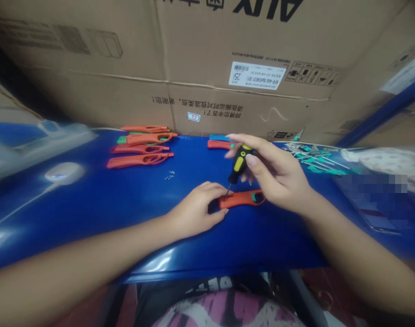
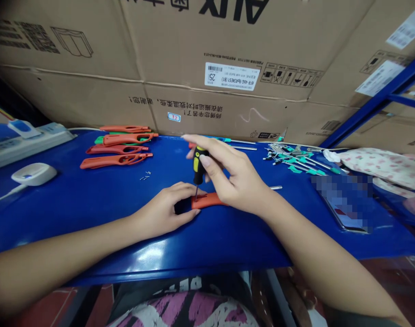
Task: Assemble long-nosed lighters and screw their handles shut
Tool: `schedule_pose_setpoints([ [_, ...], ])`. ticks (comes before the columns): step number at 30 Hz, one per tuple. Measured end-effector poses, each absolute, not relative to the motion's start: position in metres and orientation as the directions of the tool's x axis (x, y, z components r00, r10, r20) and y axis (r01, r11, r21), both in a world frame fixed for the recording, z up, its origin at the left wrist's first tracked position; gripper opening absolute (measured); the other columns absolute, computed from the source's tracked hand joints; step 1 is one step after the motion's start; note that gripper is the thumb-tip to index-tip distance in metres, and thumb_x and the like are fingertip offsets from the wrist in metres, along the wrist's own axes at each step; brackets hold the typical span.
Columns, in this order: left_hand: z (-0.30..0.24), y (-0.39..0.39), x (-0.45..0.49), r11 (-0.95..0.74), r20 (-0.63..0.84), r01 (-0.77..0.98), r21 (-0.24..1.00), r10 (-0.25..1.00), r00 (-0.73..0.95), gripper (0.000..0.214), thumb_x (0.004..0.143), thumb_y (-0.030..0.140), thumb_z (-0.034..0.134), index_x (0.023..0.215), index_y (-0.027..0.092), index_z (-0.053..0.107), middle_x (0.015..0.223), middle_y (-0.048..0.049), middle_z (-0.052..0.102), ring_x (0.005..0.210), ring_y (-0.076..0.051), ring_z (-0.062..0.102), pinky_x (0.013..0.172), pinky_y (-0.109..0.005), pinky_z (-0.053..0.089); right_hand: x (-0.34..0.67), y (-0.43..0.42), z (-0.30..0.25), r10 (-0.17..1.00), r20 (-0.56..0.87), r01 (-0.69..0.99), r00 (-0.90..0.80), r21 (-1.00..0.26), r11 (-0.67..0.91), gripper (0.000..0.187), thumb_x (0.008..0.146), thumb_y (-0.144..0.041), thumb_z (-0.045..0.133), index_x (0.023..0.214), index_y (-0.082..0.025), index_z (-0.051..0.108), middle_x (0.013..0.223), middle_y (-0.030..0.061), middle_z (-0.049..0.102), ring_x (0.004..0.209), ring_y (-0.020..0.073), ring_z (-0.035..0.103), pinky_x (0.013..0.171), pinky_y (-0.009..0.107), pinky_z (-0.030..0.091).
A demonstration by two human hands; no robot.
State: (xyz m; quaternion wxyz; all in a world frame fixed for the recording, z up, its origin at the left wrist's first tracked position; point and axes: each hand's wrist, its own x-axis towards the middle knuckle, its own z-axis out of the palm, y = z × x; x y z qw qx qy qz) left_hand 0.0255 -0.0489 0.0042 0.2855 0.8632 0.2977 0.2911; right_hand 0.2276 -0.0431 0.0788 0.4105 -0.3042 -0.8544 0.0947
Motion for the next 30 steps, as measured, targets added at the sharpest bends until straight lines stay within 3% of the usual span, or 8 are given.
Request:
schedule_pose_setpoints([
  [6,0.0026,-0.0481,0.0249,-0.664,0.341,0.346,0.662,0.679,0.650,0.029,0.086,0.017,0.065,0.116,0.014,0.067,0.118,-0.0102,0.069,0.111,-0.023,0.062,0.101,-0.041,0.049,0.2322,-0.0431,0.0753,0.519,0.754,0.479,-0.403,-0.310,0.821,0.031,0.093,-0.031,0.065,0.124,-0.028,0.066,0.110,0.0056,0.071,0.071,0.0160,0.063,0.066,0.033,0.058],
  [11,0.0007,-0.0477,0.0252,-0.672,0.341,0.341,0.658,0.669,0.660,0.029,0.088,0.018,0.065,0.116,0.014,0.066,0.117,-0.0093,0.069,0.109,-0.022,0.062,0.101,-0.041,0.049,0.2303,-0.0444,0.0747,0.640,0.621,0.348,-0.453,-0.538,0.768,0.038,0.102,-0.027,0.047,0.139,-0.027,0.054,0.114,0.0060,0.068,0.065,0.0115,0.063,0.055,0.027,0.055],
  [16,-0.0006,-0.0472,0.0251,-0.685,0.370,0.345,0.641,0.670,0.643,0.029,0.087,0.018,0.066,0.115,0.013,0.066,0.115,-0.0094,0.070,0.109,-0.022,0.063,0.099,-0.040,0.050,0.2292,-0.0427,0.0741,0.436,0.803,0.469,-0.406,-0.227,0.854,0.031,0.089,-0.035,0.070,0.117,-0.025,0.068,0.105,0.0072,0.071,0.080,0.0187,0.065,0.072,0.035,0.058],
  [20,0.0012,-0.0474,0.0254,-0.683,0.358,0.341,0.646,0.666,0.655,0.027,0.088,0.017,0.065,0.114,0.013,0.066,0.115,-0.0084,0.070,0.108,-0.022,0.063,0.098,-0.039,0.050,0.2277,-0.0448,0.0714,0.607,0.652,0.421,-0.455,-0.443,0.792,0.046,0.103,-0.028,0.044,0.149,-0.027,0.041,0.122,0.0083,0.067,0.070,0.0134,0.064,0.063,0.030,0.058],
  [22,0.0015,-0.0476,0.0253,-0.683,0.356,0.343,0.645,0.665,0.657,0.026,0.087,0.016,0.065,0.113,0.014,0.066,0.114,-0.0080,0.071,0.107,-0.022,0.063,0.098,-0.039,0.050,0.2279,-0.0451,0.0710,0.641,0.618,0.397,-0.456,-0.504,0.768,0.044,0.102,-0.026,0.046,0.146,-0.028,0.045,0.117,0.0057,0.068,0.061,0.0107,0.060,0.059,0.028,0.057],
  [26,0.0001,-0.0479,0.0250,-0.699,0.382,0.338,0.630,0.658,0.649,0.027,0.087,0.017,0.065,0.114,0.013,0.065,0.116,-0.0090,0.070,0.108,-0.023,0.063,0.098,-0.040,0.050,0.2299,-0.0438,0.0719,0.479,0.781,0.486,-0.401,-0.263,0.834,0.036,0.087,-0.032,0.073,0.122,-0.027,0.066,0.109,0.0040,0.072,0.066,0.0136,0.060,0.068,0.032,0.058],
  [28,-0.0002,-0.0477,0.0251,-0.702,0.387,0.333,0.630,0.656,0.648,0.027,0.088,0.017,0.065,0.114,0.013,0.065,0.116,-0.0087,0.070,0.108,-0.022,0.063,0.099,-0.040,0.050,0.2298,-0.0439,0.0712,0.431,0.792,0.493,-0.432,-0.193,0.848,0.039,0.091,-0.033,0.068,0.129,-0.027,0.062,0.115,0.0064,0.071,0.076,0.0170,0.064,0.075,0.035,0.058],
  [30,0.0001,-0.0475,0.0253,-0.696,0.376,0.335,0.635,0.657,0.653,0.026,0.088,0.017,0.065,0.114,0.014,0.066,0.115,-0.0083,0.070,0.107,-0.022,0.063,0.099,-0.039,0.050,0.2284,-0.0448,0.0691,0.482,0.743,0.453,-0.464,-0.269,0.850,0.041,0.100,-0.028,0.051,0.141,-0.026,0.052,0.121,0.0084,0.068,0.085,0.0183,0.066,0.078,0.036,0.059],
])
